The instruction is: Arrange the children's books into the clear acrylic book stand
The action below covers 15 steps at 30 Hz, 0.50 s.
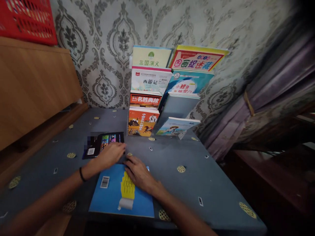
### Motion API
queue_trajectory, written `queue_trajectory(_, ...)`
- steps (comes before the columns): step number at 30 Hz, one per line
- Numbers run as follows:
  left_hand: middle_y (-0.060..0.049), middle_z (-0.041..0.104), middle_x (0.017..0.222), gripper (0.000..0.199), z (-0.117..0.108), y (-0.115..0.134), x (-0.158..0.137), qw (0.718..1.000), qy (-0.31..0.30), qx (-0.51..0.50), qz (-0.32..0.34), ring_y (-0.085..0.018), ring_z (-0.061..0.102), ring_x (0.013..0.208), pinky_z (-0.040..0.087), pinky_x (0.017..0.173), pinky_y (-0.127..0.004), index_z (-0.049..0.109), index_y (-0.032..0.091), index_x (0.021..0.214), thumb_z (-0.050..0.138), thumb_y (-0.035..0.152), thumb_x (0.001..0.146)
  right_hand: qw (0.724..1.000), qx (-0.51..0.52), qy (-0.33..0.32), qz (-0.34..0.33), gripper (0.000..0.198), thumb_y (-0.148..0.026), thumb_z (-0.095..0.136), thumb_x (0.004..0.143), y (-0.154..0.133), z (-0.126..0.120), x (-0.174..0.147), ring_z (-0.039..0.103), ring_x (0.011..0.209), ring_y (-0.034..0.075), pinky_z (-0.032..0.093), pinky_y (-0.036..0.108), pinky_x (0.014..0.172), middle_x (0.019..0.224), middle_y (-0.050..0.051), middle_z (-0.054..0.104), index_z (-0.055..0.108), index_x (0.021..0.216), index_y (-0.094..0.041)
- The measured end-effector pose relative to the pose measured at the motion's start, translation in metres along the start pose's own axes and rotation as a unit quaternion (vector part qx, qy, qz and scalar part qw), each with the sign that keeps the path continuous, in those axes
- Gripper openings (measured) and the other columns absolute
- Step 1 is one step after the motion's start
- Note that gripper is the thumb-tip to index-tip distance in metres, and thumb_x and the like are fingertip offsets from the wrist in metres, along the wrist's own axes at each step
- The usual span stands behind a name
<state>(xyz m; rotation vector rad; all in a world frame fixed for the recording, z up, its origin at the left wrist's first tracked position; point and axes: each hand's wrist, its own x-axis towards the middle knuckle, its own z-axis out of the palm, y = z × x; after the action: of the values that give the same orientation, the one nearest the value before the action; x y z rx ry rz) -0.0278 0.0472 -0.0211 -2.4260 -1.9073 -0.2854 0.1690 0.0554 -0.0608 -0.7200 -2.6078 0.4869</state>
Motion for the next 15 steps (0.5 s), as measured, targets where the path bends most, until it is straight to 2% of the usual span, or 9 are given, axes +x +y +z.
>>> queue_trajectory(2,-0.017,0.062,0.137,0.043,-0.003,-0.033,0.009,0.999,-0.017,0.008,-0.048,-0.027,0.059,0.126,0.044,0.107,-0.040,0.056,0.014,0.136,0.038,0.029,0.100,1.000,-0.003,0.007,-0.003,0.029,-0.022,0.050,0.099,0.001,0.000,-0.001,0.058,0.127,0.027,0.050,0.045,0.108,0.135,0.016,0.061,0.066,0.123,-0.016)
queue_trajectory(4,-0.026,0.055,0.141,0.053,-0.007,-0.066,0.017,0.993,-0.035,0.022,-0.111,-0.038,0.054,0.130,0.043,0.105,-0.054,0.050,0.007,0.139,0.044,0.041,0.098,1.000,-0.006,0.006,0.000,0.029,-0.023,0.050,0.100,0.001,0.000,-0.002,0.059,0.126,0.026,0.050,0.044,0.107,0.135,0.015,0.062,0.067,0.122,-0.017)
queue_trajectory(5,-0.025,0.054,0.143,0.059,-0.008,-0.081,0.020,0.986,-0.080,0.022,-0.146,-0.038,0.053,0.131,0.043,0.104,-0.054,0.049,0.009,0.140,0.046,0.049,0.096,1.000,-0.007,0.004,0.003,0.029,-0.024,0.050,0.100,0.001,0.000,-0.002,0.059,0.125,0.027,0.050,0.044,0.107,0.136,0.015,0.062,0.068,0.121,-0.017)
queue_trajectory(7,-0.022,0.055,0.141,0.064,-0.011,-0.102,0.024,0.980,-0.122,0.032,-0.153,-0.038,0.052,0.131,0.044,0.103,-0.053,0.051,0.014,0.137,0.045,0.059,0.093,1.000,-0.006,-0.002,0.008,0.028,-0.023,0.050,0.100,0.000,0.000,-0.002,0.059,0.126,0.027,0.050,0.044,0.107,0.136,0.015,0.061,0.068,0.120,-0.016)
queue_trajectory(11,-0.018,0.061,0.132,0.069,-0.014,-0.116,0.029,0.979,-0.149,0.044,-0.129,-0.035,0.056,0.125,0.045,0.099,-0.045,0.057,0.017,0.128,0.048,0.070,0.085,1.000,0.001,-0.009,0.008,0.029,-0.024,0.049,0.100,0.001,0.000,-0.001,0.057,0.127,0.026,0.049,0.045,0.108,0.137,0.015,0.061,0.068,0.121,-0.016)
queue_trajectory(15,-0.015,0.068,0.124,0.075,-0.014,-0.118,0.033,0.972,-0.178,-0.010,-0.151,-0.031,0.064,0.108,0.047,0.086,-0.035,0.057,0.018,0.124,0.055,0.075,0.076,1.000,0.008,-0.018,0.010,0.031,-0.024,0.047,0.101,0.003,0.003,0.000,0.057,0.127,0.027,0.049,0.047,0.108,0.137,0.016,0.060,0.067,0.123,-0.014)
